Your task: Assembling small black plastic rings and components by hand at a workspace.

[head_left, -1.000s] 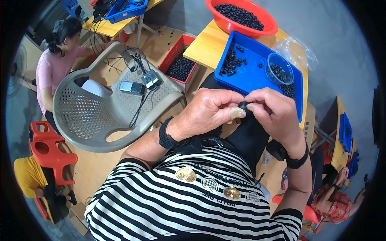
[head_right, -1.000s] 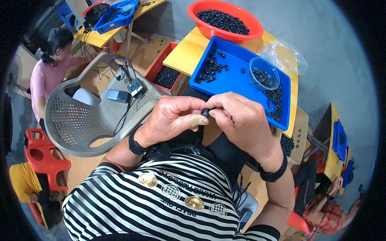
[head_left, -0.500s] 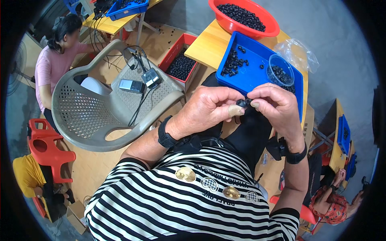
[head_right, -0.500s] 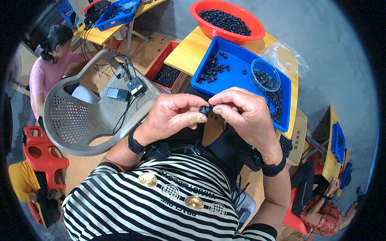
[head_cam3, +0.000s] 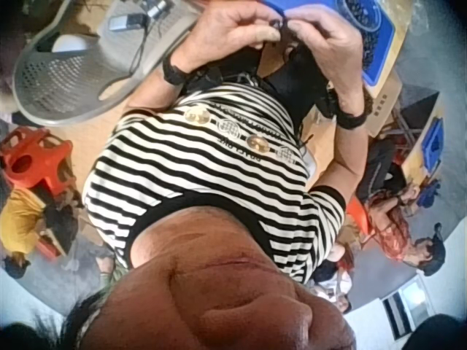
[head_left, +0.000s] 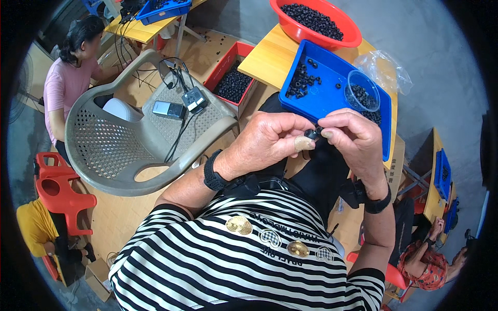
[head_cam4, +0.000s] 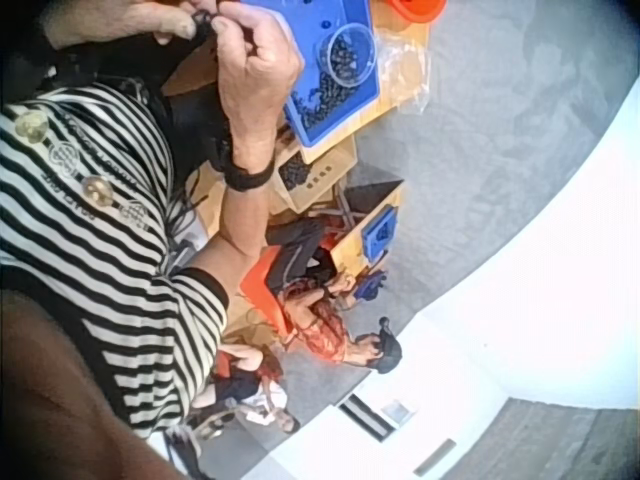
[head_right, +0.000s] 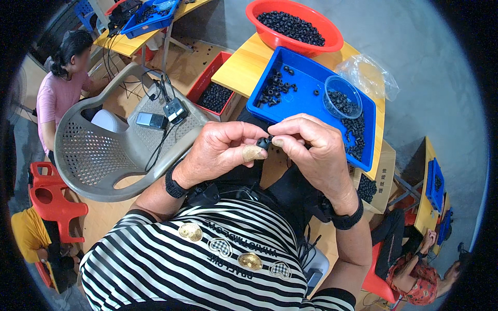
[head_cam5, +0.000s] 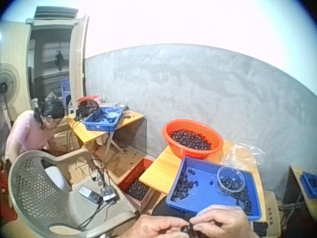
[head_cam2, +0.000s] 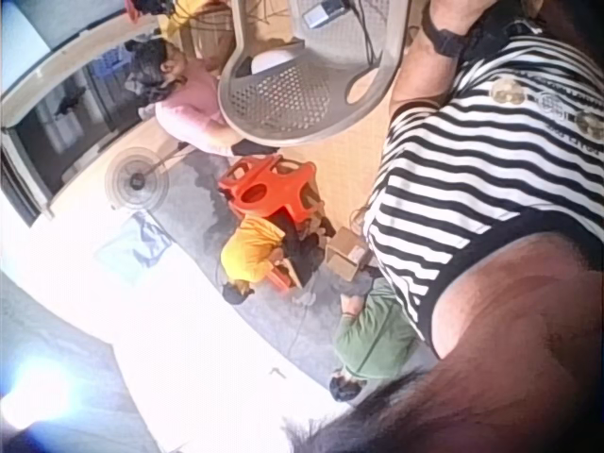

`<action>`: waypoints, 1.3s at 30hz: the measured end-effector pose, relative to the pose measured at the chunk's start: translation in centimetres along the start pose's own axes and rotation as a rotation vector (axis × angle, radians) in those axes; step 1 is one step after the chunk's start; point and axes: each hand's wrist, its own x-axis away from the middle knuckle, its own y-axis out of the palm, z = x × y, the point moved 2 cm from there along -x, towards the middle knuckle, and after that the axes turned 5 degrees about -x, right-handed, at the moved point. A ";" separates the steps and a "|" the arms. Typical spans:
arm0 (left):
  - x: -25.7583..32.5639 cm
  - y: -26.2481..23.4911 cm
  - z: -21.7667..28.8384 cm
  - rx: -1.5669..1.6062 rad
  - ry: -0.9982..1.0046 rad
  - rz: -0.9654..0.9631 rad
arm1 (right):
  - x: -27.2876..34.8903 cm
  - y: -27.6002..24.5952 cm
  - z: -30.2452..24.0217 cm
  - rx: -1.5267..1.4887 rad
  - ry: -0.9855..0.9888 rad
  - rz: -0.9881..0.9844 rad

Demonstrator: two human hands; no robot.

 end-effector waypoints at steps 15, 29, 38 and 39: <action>0.1 0.4 -1.0 0.243 -0.137 0.021 | 0.6 1.5 0.4 0.074 -0.060 0.076; 0.0 -0.4 -1.6 0.605 -0.278 -0.086 | 1.0 1.9 0.8 -0.060 -0.011 0.120; -0.1 0.0 -1.9 0.533 -0.271 -0.040 | 1.5 2.7 0.9 -0.127 -0.041 0.136; -0.1 0.0 -1.9 0.534 -0.270 -0.040 | 1.5 2.7 0.9 -0.127 -0.042 0.136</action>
